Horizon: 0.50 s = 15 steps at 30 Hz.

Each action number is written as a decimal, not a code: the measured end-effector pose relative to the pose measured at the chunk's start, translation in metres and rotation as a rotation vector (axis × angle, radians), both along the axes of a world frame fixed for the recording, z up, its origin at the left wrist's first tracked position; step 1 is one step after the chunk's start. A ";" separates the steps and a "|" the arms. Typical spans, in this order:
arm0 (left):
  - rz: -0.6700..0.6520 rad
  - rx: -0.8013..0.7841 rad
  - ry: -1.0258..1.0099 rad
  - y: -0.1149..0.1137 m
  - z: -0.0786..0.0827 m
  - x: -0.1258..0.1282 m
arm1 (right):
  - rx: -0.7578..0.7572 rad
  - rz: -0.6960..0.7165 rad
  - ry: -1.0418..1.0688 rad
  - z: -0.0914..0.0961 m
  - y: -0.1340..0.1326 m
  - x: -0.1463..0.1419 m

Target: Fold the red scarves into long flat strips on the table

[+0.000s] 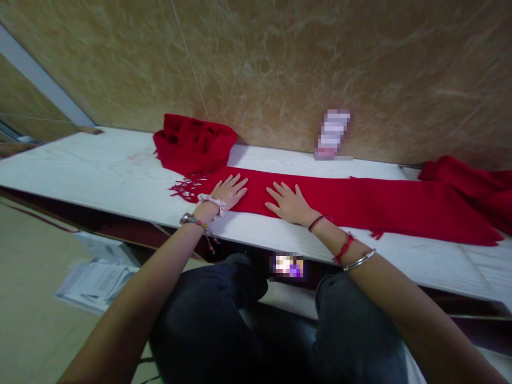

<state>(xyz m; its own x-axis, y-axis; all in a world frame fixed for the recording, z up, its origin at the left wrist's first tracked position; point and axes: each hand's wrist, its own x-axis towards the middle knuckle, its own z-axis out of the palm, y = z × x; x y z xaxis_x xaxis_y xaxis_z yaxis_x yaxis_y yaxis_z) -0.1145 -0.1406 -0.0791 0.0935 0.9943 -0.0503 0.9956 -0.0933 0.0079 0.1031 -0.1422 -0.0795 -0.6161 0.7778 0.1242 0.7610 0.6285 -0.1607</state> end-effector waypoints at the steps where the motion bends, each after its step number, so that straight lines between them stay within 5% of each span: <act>1: 0.029 -0.003 0.002 -0.002 0.000 -0.007 | -0.015 0.001 -0.032 -0.002 0.000 0.001; 9: 0.324 0.184 0.057 -0.021 0.010 -0.061 | -0.024 0.003 -0.017 -0.003 0.000 0.001; 12: 0.225 0.315 0.028 -0.021 0.024 -0.057 | 0.010 0.023 0.033 0.000 -0.002 0.000; 15: -0.039 0.242 -0.034 -0.021 0.035 -0.055 | 0.050 0.107 0.078 0.002 -0.006 -0.003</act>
<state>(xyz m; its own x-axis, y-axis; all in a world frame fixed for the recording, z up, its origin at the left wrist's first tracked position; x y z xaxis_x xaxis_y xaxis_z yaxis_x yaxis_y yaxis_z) -0.1698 -0.1618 -0.0441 0.1293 0.9726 0.1932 0.9908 -0.1346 0.0143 0.0997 -0.1485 -0.0777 -0.6823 0.6997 0.2121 0.6756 0.7142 -0.1829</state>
